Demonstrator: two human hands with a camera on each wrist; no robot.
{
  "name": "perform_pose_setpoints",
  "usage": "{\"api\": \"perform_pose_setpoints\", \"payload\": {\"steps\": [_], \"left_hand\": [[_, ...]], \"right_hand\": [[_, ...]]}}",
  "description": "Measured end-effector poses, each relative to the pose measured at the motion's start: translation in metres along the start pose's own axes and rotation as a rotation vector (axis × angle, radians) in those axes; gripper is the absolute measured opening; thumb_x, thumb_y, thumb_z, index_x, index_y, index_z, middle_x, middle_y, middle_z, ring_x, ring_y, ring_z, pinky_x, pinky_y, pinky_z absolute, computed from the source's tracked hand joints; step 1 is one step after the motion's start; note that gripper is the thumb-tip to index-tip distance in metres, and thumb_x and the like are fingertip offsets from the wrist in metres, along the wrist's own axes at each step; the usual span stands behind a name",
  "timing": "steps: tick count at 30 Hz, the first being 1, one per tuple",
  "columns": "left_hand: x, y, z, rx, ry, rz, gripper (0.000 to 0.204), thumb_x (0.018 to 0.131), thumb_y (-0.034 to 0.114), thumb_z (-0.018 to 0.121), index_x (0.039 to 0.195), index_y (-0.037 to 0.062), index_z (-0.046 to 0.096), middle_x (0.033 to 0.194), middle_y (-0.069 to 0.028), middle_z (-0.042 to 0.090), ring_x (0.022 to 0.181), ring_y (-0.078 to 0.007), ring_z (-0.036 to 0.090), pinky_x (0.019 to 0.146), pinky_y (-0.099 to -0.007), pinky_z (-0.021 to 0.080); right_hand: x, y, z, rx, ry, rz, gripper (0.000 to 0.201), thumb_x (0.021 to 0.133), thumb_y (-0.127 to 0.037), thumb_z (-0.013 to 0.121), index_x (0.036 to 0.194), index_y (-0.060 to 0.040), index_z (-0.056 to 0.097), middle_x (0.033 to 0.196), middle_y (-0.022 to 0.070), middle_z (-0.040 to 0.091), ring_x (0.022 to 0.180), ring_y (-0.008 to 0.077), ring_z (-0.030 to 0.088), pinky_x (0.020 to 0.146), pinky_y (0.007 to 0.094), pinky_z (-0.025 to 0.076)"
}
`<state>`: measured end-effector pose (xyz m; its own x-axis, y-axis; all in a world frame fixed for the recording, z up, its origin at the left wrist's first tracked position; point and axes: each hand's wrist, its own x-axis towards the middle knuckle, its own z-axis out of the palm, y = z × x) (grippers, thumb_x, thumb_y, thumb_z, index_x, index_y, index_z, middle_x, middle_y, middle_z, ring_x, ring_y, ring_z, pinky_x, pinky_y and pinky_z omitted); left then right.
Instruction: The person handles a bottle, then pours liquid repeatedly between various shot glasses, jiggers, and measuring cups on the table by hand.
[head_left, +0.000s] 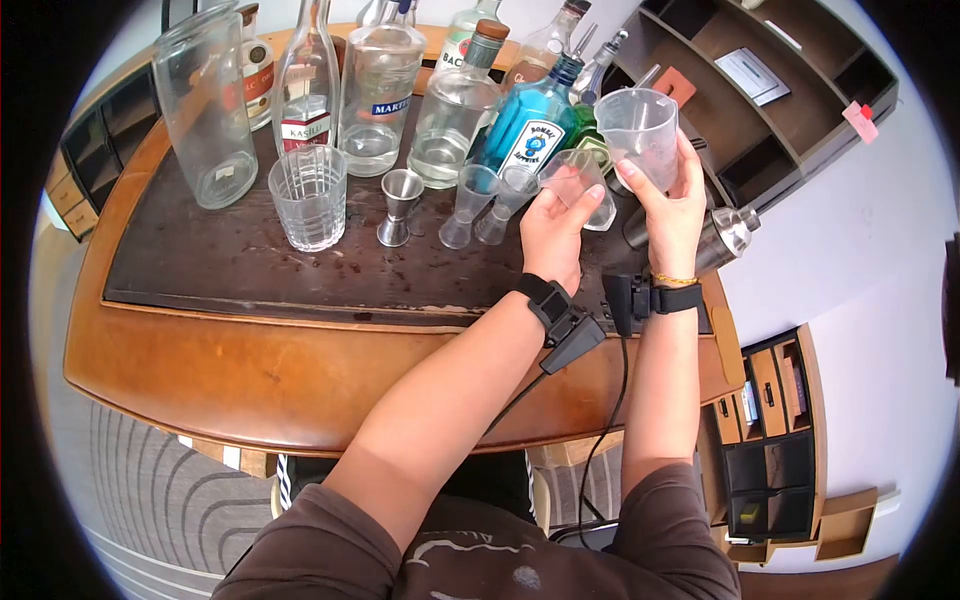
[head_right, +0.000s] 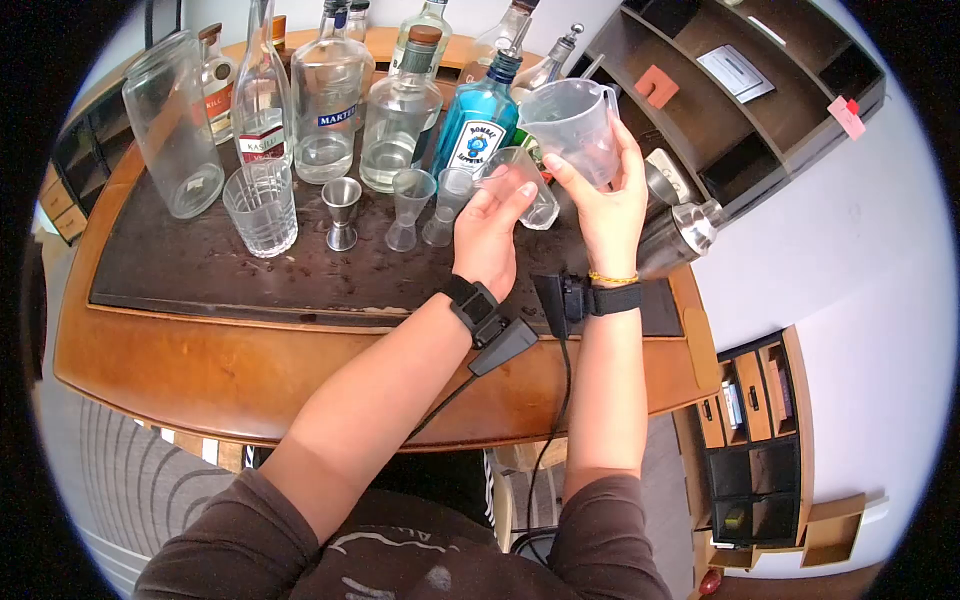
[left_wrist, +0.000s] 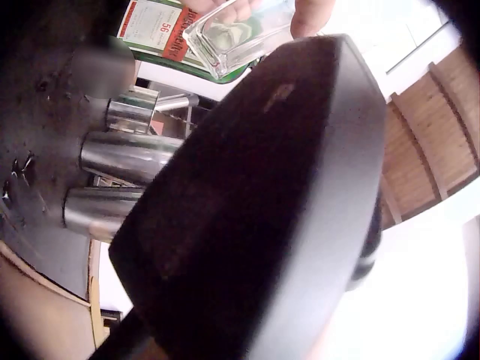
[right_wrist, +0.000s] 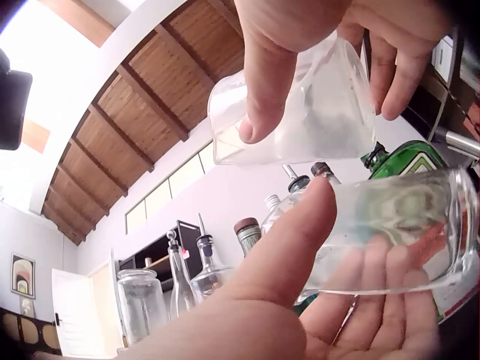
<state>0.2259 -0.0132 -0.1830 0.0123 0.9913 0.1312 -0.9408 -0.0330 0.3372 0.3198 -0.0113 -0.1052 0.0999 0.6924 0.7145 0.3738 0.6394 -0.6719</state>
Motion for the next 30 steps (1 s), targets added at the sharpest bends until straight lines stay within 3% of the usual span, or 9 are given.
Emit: {"api": "perform_pose_setpoints", "payload": {"steps": [11, 16, 22, 30], "left_hand": [[0.002, -0.002, -0.011, -0.077, -0.01, 0.004, 0.052, 0.087, 0.005, 0.072, 0.134, -0.0019, 0.05, 0.129, -0.0082, 0.059, 0.119, -0.0147, 0.054, 0.105, -0.0293, 0.04], [0.001, -0.001, -0.009, -0.117, 0.011, -0.036, 0.045, 0.086, 0.0, 0.071, 0.127, -0.0005, 0.052, 0.131, -0.0088, 0.058, 0.121, -0.0153, 0.053, 0.103, -0.0284, 0.041], [0.006, -0.008, -0.016, -0.175, -0.02, -0.053, 0.046, 0.085, 0.002, 0.073, 0.126, -0.0004, 0.053, 0.13, -0.0084, 0.058, 0.121, -0.0153, 0.053, 0.104, -0.0287, 0.04], [0.006, -0.005, -0.02, -0.179, -0.003, -0.078, 0.047, 0.085, 0.005, 0.074, 0.127, -0.0007, 0.052, 0.13, -0.0082, 0.058, 0.12, -0.0148, 0.053, 0.105, -0.029, 0.038]], "right_hand": [[0.006, 0.001, -0.007, -0.235, -0.041, -0.065, 0.074, 0.07, -0.009, 0.087, 0.135, -0.0034, 0.052, 0.124, 0.01, 0.059, 0.112, 0.0183, 0.058, 0.096, 0.032, 0.048], [0.009, 0.004, -0.009, -0.339, -0.054, -0.127, 0.074, 0.066, -0.015, 0.089, 0.133, -0.0092, 0.057, 0.121, 0.0117, 0.061, 0.111, 0.0207, 0.059, 0.095, 0.0336, 0.048], [0.013, -0.006, -0.007, -0.544, -0.081, -0.23, 0.074, 0.064, -0.021, 0.09, 0.131, -0.0087, 0.059, 0.122, 0.0129, 0.061, 0.112, 0.0248, 0.059, 0.097, 0.0366, 0.046], [0.018, -0.008, -0.009, -0.605, -0.11, -0.241, 0.074, 0.063, -0.023, 0.089, 0.13, -0.0106, 0.06, 0.121, 0.0136, 0.062, 0.112, 0.027, 0.06, 0.097, 0.0384, 0.047]]}}
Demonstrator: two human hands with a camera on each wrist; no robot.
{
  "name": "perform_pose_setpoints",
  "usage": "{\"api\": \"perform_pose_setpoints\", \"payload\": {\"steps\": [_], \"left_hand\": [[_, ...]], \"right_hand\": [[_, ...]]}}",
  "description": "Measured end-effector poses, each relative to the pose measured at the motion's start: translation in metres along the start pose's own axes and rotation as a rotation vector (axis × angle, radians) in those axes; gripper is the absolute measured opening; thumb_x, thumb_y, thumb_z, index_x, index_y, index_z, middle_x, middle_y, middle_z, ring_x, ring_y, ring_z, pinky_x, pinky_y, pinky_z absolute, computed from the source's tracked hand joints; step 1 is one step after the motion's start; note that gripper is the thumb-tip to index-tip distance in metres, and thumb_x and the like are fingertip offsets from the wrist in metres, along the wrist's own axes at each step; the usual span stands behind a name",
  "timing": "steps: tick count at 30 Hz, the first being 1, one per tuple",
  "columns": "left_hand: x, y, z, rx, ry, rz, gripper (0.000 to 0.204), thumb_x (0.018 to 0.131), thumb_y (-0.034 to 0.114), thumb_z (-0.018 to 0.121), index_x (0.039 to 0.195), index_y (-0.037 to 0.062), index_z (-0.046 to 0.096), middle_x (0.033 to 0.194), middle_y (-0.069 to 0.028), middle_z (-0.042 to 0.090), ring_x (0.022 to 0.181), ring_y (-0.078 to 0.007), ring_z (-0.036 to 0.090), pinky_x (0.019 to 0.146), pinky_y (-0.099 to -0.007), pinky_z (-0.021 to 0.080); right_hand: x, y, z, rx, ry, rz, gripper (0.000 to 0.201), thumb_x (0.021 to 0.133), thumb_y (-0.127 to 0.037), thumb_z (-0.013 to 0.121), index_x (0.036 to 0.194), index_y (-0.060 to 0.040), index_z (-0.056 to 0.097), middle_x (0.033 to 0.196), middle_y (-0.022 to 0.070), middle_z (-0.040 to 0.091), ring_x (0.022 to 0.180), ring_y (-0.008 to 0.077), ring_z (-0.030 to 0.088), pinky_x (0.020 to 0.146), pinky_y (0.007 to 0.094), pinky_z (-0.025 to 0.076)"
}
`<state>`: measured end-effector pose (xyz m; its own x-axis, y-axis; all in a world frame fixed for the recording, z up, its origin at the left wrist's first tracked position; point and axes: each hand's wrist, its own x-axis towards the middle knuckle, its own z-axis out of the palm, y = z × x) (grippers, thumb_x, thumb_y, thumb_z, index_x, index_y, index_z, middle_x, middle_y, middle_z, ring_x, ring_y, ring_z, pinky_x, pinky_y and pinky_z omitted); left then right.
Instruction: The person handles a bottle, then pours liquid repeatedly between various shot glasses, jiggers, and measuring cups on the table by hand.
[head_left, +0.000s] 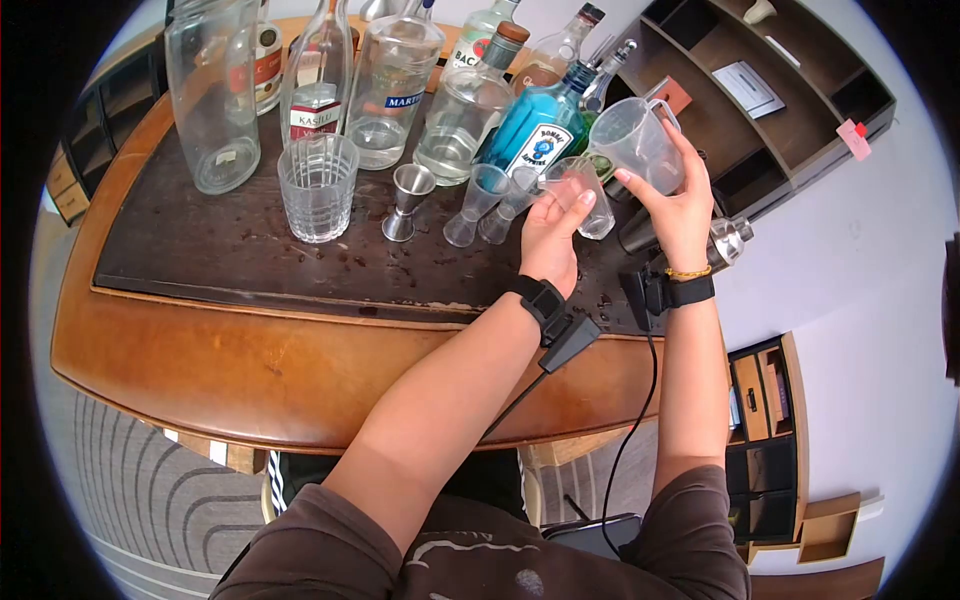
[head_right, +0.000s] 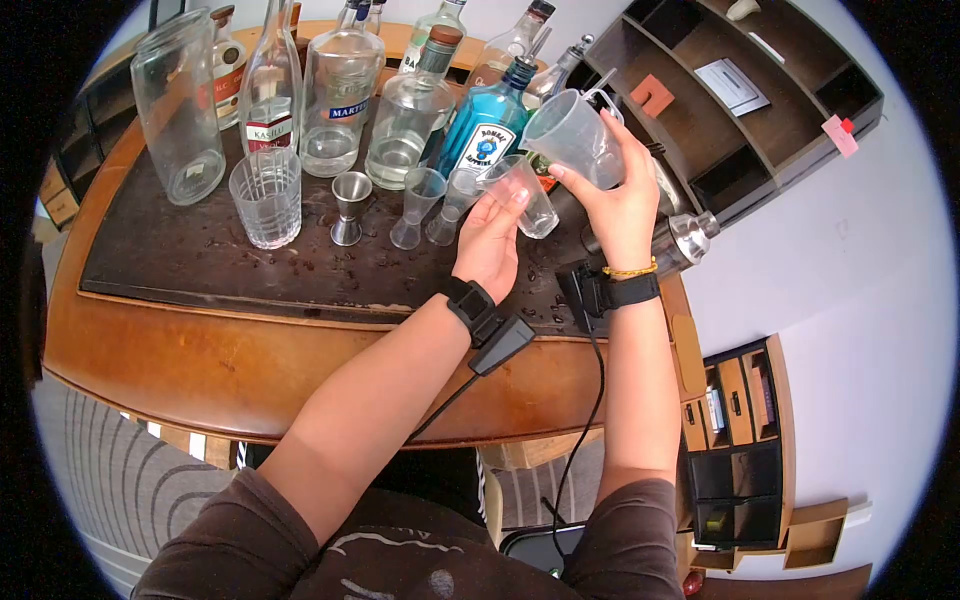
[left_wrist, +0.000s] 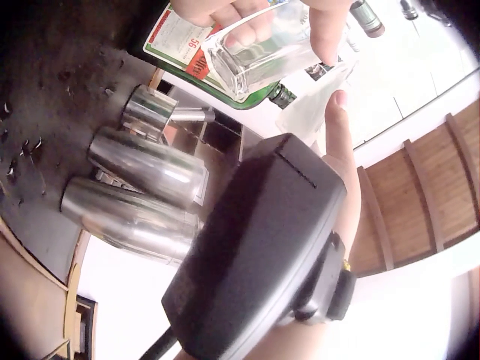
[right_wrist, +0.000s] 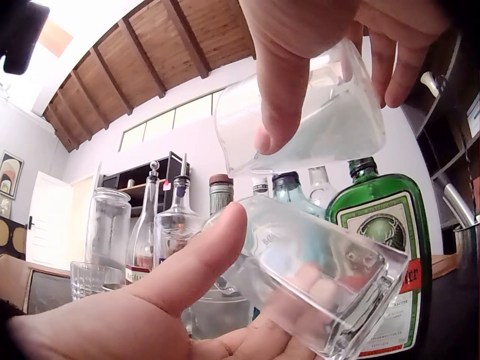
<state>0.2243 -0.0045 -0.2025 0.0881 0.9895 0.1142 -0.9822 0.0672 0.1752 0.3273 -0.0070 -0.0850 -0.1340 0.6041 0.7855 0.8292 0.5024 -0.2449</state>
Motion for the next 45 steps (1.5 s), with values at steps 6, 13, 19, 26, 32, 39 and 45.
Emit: {"api": "perform_pose_setpoints", "payload": {"steps": [6, 13, 19, 26, 32, 39, 45], "left_hand": [[-0.001, 0.002, 0.0, 0.013, 0.014, -0.003, 0.041, 0.089, 0.006, 0.07, 0.126, 0.0019, 0.053, 0.126, -0.0047, 0.059, 0.118, -0.0127, 0.054, 0.105, -0.0262, 0.039], [0.001, 0.001, -0.002, -0.008, -0.02, 0.015, 0.047, 0.086, 0.005, 0.073, 0.127, -0.0005, 0.051, 0.129, -0.008, 0.058, 0.121, -0.015, 0.053, 0.105, -0.029, 0.037], [0.001, 0.001, -0.002, 0.001, -0.006, 0.016, 0.046, 0.087, 0.004, 0.071, 0.127, -0.0005, 0.05, 0.129, -0.0083, 0.058, 0.122, -0.0154, 0.052, 0.106, -0.0292, 0.037], [-0.001, 0.004, 0.001, 0.01, -0.006, 0.01, 0.046, 0.087, 0.003, 0.071, 0.127, -0.0005, 0.049, 0.129, -0.0089, 0.058, 0.122, -0.0159, 0.052, 0.106, -0.0296, 0.037], [-0.001, 0.004, 0.001, 0.013, 0.005, 0.005, 0.047, 0.086, 0.003, 0.072, 0.128, -0.0005, 0.05, 0.13, -0.0088, 0.058, 0.122, -0.0159, 0.053, 0.106, -0.0297, 0.037], [0.0, 0.004, -0.001, 0.014, -0.008, 0.005, 0.048, 0.086, 0.005, 0.073, 0.128, -0.0006, 0.05, 0.13, -0.0088, 0.059, 0.122, -0.0156, 0.052, 0.106, -0.0299, 0.036], [-0.002, 0.005, 0.0, 0.005, 0.006, 0.003, 0.047, 0.086, 0.005, 0.073, 0.127, -0.0005, 0.05, 0.129, -0.0083, 0.059, 0.12, -0.0154, 0.053, 0.106, -0.0298, 0.037]], "right_hand": [[0.004, -0.009, -0.004, -0.077, -0.041, -0.032, 0.073, 0.062, -0.021, 0.089, 0.129, -0.0111, 0.06, 0.119, 0.0133, 0.062, 0.111, 0.0285, 0.06, 0.096, 0.0389, 0.047], [0.006, -0.011, -0.006, -0.143, -0.048, -0.095, 0.074, 0.062, -0.019, 0.089, 0.129, -0.011, 0.059, 0.118, 0.0132, 0.063, 0.111, 0.0294, 0.06, 0.096, 0.0392, 0.047], [0.007, -0.01, -0.009, -0.137, -0.037, -0.102, 0.074, 0.061, -0.02, 0.089, 0.129, -0.0111, 0.06, 0.118, 0.0132, 0.063, 0.111, 0.0291, 0.06, 0.095, 0.039, 0.048], [0.008, -0.012, -0.009, -0.137, -0.045, -0.101, 0.074, 0.061, -0.019, 0.089, 0.128, -0.0115, 0.06, 0.118, 0.0133, 0.063, 0.111, 0.0293, 0.06, 0.094, 0.0392, 0.048], [0.009, -0.012, -0.008, -0.161, -0.043, -0.127, 0.073, 0.06, -0.019, 0.089, 0.128, -0.0118, 0.06, 0.119, 0.014, 0.062, 0.111, 0.0308, 0.06, 0.095, 0.04, 0.048], [0.012, -0.01, -0.008, -0.185, -0.052, -0.149, 0.075, 0.061, -0.02, 0.089, 0.129, -0.0132, 0.059, 0.123, 0.0138, 0.06, 0.114, 0.0314, 0.058, 0.097, 0.0405, 0.047], [0.013, -0.012, -0.008, -0.208, -0.057, -0.159, 0.076, 0.06, -0.019, 0.089, 0.13, -0.0149, 0.059, 0.124, 0.0134, 0.06, 0.115, 0.0319, 0.058, 0.098, 0.0406, 0.048]]}}
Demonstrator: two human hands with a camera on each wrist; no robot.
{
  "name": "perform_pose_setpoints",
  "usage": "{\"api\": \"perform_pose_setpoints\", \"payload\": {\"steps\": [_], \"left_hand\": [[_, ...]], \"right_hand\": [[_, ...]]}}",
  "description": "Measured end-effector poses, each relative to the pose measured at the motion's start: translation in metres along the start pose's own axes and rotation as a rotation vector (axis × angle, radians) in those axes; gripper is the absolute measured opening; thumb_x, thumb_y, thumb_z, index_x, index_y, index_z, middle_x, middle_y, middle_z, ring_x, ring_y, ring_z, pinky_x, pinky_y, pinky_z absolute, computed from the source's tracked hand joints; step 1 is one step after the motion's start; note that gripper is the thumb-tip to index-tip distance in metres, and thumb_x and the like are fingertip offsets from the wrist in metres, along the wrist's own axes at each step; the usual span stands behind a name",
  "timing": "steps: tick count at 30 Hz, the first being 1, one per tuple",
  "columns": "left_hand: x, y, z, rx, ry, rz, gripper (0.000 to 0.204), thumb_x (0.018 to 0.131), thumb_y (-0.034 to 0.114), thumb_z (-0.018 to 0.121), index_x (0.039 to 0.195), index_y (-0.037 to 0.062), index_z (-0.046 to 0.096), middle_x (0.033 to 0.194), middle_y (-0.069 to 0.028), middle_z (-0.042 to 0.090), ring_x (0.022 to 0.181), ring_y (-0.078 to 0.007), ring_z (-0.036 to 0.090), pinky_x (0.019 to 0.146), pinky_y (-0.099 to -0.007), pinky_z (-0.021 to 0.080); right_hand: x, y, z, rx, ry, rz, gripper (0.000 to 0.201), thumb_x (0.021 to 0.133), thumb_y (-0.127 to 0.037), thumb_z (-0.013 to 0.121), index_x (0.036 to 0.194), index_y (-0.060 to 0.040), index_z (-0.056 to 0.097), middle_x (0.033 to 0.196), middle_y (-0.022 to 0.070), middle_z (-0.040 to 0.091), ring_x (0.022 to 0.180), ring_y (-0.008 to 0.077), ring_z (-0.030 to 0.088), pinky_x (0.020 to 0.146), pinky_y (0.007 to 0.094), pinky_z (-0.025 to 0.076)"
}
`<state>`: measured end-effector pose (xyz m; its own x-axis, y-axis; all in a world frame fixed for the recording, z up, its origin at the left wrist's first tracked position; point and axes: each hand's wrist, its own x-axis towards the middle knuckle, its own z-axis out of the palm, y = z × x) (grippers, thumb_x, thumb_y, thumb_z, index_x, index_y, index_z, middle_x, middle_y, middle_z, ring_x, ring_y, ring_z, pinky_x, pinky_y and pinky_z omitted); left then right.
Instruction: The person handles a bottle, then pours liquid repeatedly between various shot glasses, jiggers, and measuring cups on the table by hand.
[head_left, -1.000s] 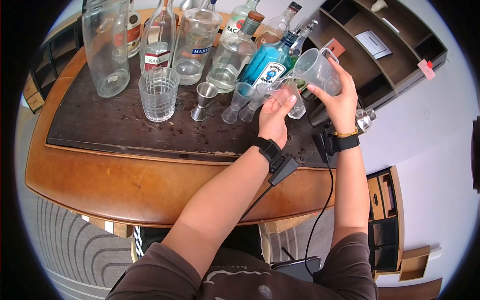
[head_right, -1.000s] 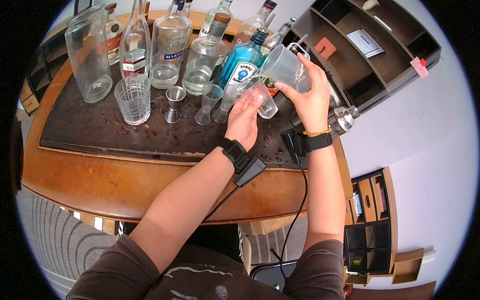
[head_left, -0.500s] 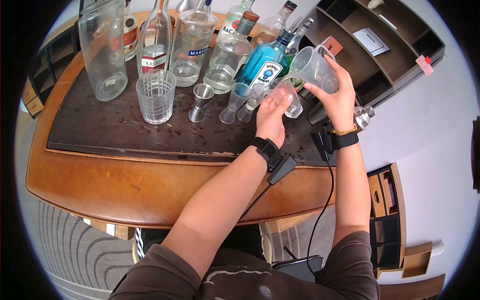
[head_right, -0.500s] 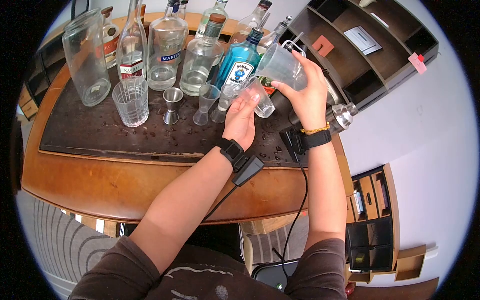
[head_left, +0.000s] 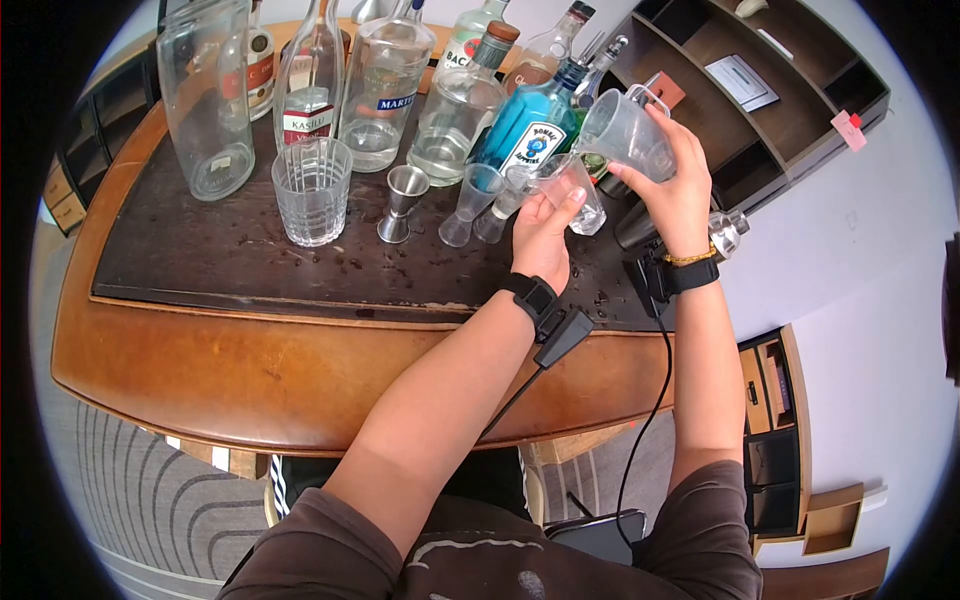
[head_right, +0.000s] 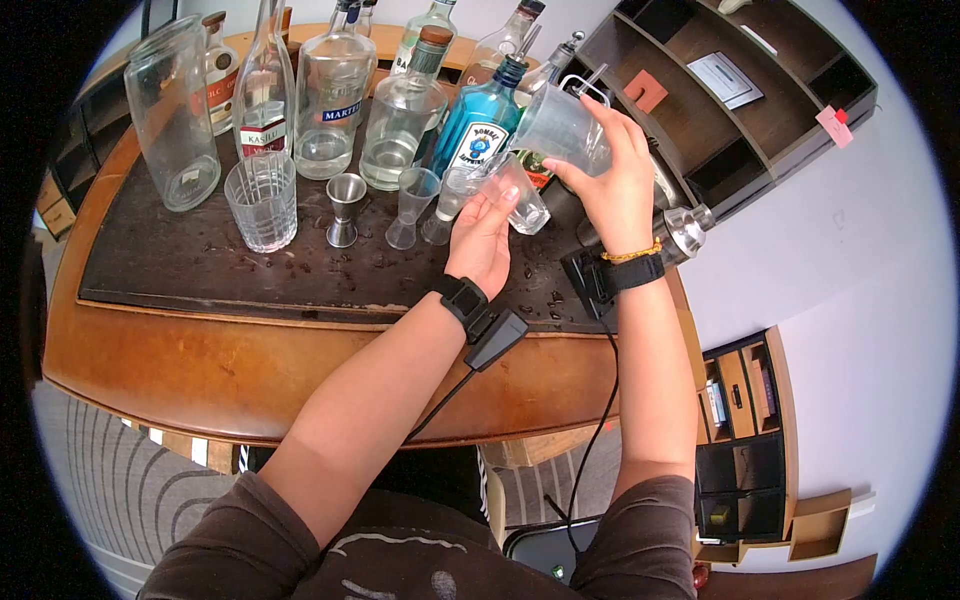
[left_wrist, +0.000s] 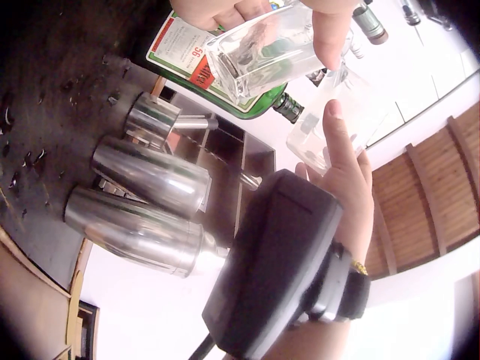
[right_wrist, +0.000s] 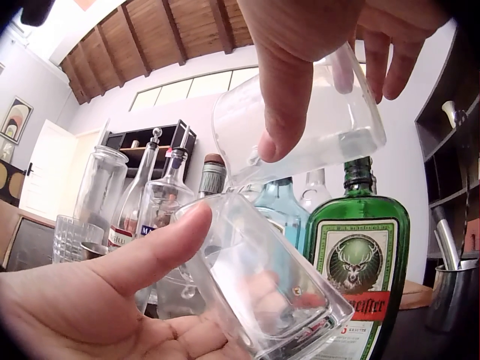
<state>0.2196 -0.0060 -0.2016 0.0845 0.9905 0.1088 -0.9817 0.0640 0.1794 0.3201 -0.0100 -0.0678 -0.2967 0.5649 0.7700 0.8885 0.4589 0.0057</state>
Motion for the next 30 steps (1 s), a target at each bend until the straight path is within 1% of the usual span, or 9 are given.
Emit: {"api": "perform_pose_setpoints", "payload": {"steps": [11, 13, 16, 17, 19, 26, 30], "left_hand": [[0.0, 0.0, 0.0, 0.0, 0.011, -0.013, 0.048, 0.086, 0.004, 0.073, 0.127, -0.0008, 0.05, 0.129, -0.0087, 0.058, 0.121, -0.0154, 0.053, 0.104, -0.0294, 0.038], [-0.001, 0.001, 0.001, 0.003, 0.002, -0.027, 0.047, 0.089, 0.006, 0.07, 0.13, 0.0001, 0.048, 0.127, -0.0056, 0.057, 0.12, -0.0119, 0.052, 0.107, -0.0252, 0.037], [-0.001, 0.002, 0.002, -0.006, -0.003, -0.028, 0.048, 0.089, 0.007, 0.071, 0.13, 0.0008, 0.048, 0.127, -0.0049, 0.057, 0.12, -0.0112, 0.052, 0.107, -0.0248, 0.036], [-0.001, 0.002, 0.002, -0.007, -0.002, -0.028, 0.048, 0.089, 0.007, 0.071, 0.13, 0.0008, 0.048, 0.127, -0.0049, 0.057, 0.12, -0.0112, 0.052, 0.107, -0.0248, 0.036], [-0.001, 0.001, 0.002, -0.023, 0.024, -0.022, 0.048, 0.086, 0.004, 0.072, 0.128, -0.0009, 0.049, 0.13, -0.0087, 0.058, 0.121, -0.0159, 0.053, 0.105, -0.0297, 0.037], [0.0, 0.001, 0.003, -0.029, 0.027, -0.025, 0.047, 0.087, 0.003, 0.071, 0.128, 0.0002, 0.049, 0.131, -0.0083, 0.057, 0.123, -0.0153, 0.051, 0.107, -0.0294, 0.036], [-0.001, 0.002, 0.004, -0.041, 0.031, -0.037, 0.047, 0.087, 0.003, 0.071, 0.129, 0.0011, 0.049, 0.131, -0.0074, 0.056, 0.123, -0.0149, 0.051, 0.108, -0.0286, 0.035]], "right_hand": [[0.002, -0.005, 0.001, -0.013, -0.006, -0.028, 0.075, 0.061, -0.018, 0.088, 0.13, -0.0175, 0.059, 0.123, 0.0131, 0.059, 0.114, 0.0315, 0.058, 0.095, 0.04, 0.049], [0.002, -0.005, 0.002, -0.032, -0.01, -0.031, 0.076, 0.06, -0.018, 0.088, 0.13, -0.0178, 0.059, 0.125, 0.0129, 0.058, 0.113, 0.0316, 0.058, 0.095, 0.0403, 0.05], [0.002, -0.003, 0.003, -0.035, -0.004, -0.055, 0.077, 0.06, -0.019, 0.089, 0.131, -0.0184, 0.059, 0.126, 0.0126, 0.057, 0.114, 0.0317, 0.058, 0.095, 0.0404, 0.05], [0.002, -0.003, 0.003, -0.035, -0.004, -0.056, 0.077, 0.06, -0.019, 0.089, 0.131, -0.0184, 0.059, 0.126, 0.0126, 0.057, 0.114, 0.0317, 0.058, 0.095, 0.0404, 0.05], [0.002, -0.004, 0.004, -0.048, -0.001, -0.07, 0.077, 0.06, -0.02, 0.089, 0.131, -0.0199, 0.059, 0.126, 0.0127, 0.057, 0.114, 0.0317, 0.058, 0.094, 0.0404, 0.05], [0.004, -0.009, 0.005, -0.047, -0.016, -0.057, 0.076, 0.06, -0.019, 0.088, 0.13, -0.0219, 0.059, 0.128, 0.0131, 0.056, 0.115, 0.0319, 0.058, 0.094, 0.0403, 0.05], [0.005, -0.011, 0.005, -0.074, -0.025, -0.078, 0.076, 0.061, -0.017, 0.088, 0.131, -0.0221, 0.059, 0.129, 0.0132, 0.055, 0.114, 0.0326, 0.058, 0.094, 0.0405, 0.05]]}}
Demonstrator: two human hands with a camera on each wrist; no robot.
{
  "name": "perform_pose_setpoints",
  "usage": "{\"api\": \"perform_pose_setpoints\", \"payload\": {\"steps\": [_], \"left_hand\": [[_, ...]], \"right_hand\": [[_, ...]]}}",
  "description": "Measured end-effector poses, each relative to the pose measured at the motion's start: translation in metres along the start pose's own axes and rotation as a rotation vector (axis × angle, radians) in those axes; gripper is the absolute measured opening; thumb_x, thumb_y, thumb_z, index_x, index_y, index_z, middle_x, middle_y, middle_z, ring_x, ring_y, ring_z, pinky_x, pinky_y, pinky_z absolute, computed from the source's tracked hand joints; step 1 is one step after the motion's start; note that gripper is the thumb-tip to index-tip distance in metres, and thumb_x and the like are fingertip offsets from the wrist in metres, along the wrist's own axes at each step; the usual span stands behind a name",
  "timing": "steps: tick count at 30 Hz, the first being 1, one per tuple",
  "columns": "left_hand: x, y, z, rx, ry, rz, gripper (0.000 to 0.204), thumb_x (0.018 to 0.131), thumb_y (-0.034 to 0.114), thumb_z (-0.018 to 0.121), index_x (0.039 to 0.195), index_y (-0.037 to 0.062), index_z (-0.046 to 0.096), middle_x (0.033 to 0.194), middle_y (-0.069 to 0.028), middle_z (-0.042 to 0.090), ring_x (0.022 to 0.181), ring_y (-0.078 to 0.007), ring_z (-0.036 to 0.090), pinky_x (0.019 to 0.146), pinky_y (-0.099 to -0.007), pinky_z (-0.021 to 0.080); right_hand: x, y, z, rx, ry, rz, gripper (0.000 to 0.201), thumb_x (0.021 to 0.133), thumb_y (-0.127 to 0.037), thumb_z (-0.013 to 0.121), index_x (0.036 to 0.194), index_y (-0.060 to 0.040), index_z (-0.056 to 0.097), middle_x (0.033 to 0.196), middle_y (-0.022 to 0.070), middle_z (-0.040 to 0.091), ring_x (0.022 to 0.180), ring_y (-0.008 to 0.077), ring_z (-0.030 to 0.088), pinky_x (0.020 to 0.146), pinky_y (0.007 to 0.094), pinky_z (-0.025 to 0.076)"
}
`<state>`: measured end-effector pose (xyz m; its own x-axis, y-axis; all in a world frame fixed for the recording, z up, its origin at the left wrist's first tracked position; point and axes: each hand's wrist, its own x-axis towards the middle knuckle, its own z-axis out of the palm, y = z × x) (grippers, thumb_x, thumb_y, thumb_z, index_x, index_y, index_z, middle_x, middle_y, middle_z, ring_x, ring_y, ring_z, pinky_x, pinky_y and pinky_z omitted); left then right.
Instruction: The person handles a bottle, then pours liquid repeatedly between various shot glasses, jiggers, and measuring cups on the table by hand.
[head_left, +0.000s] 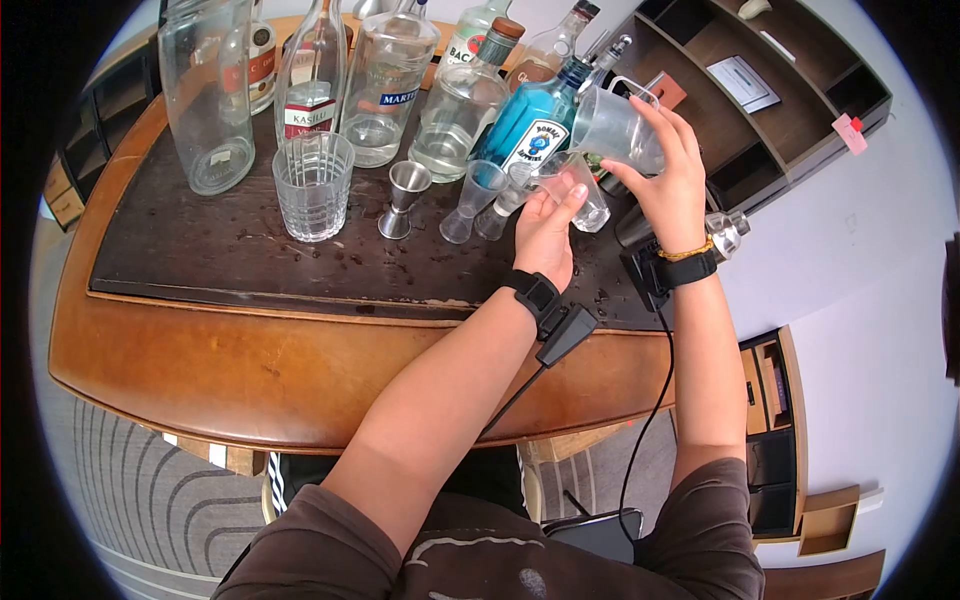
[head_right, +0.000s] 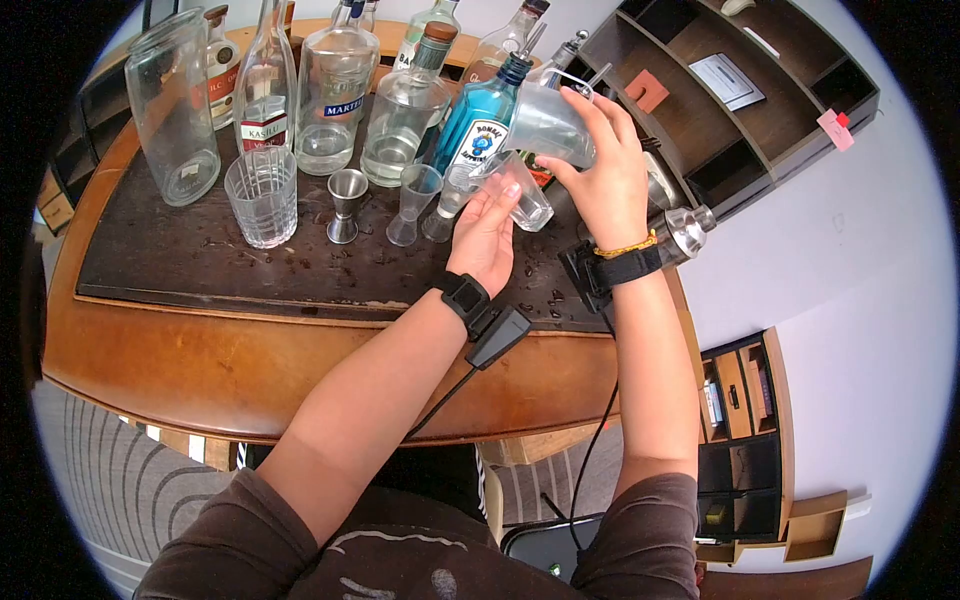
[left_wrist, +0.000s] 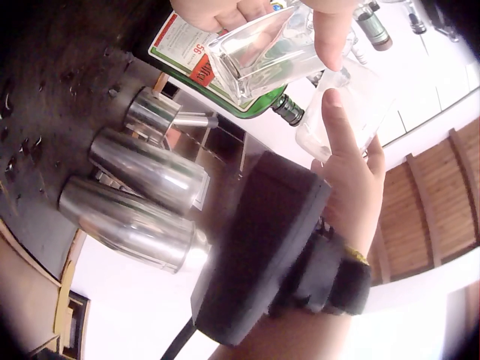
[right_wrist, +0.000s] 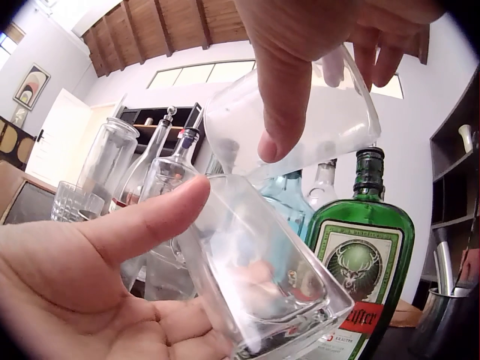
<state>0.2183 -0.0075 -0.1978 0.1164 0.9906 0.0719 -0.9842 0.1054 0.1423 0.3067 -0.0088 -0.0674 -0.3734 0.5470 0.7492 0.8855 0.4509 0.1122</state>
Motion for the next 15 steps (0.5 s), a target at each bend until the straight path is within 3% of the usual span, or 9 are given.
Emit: {"api": "perform_pose_setpoints", "payload": {"steps": [14, 15], "left_hand": [[0.0037, -0.0021, -0.0031, -0.054, -0.024, -0.073, 0.044, 0.088, 0.006, 0.072, 0.127, 0.0038, 0.052, 0.127, -0.0032, 0.058, 0.118, -0.0111, 0.053, 0.106, -0.025, 0.037], [0.0048, -0.0036, -0.0048, -0.056, -0.038, -0.076, 0.042, 0.088, 0.011, 0.073, 0.125, 0.0063, 0.054, 0.124, -0.0017, 0.059, 0.118, -0.011, 0.053, 0.105, -0.0258, 0.037]], "right_hand": [[0.0037, -0.009, -0.0006, -0.028, 0.06, -0.094, 0.075, 0.06, -0.012, 0.086, 0.13, -0.0221, 0.059, 0.131, 0.0137, 0.055, 0.114, 0.0338, 0.058, 0.093, 0.0413, 0.051], [0.004, -0.009, -0.0005, -0.017, 0.065, -0.092, 0.075, 0.06, -0.012, 0.086, 0.129, -0.0221, 0.059, 0.131, 0.0135, 0.055, 0.114, 0.0338, 0.058, 0.092, 0.0412, 0.051]]}}
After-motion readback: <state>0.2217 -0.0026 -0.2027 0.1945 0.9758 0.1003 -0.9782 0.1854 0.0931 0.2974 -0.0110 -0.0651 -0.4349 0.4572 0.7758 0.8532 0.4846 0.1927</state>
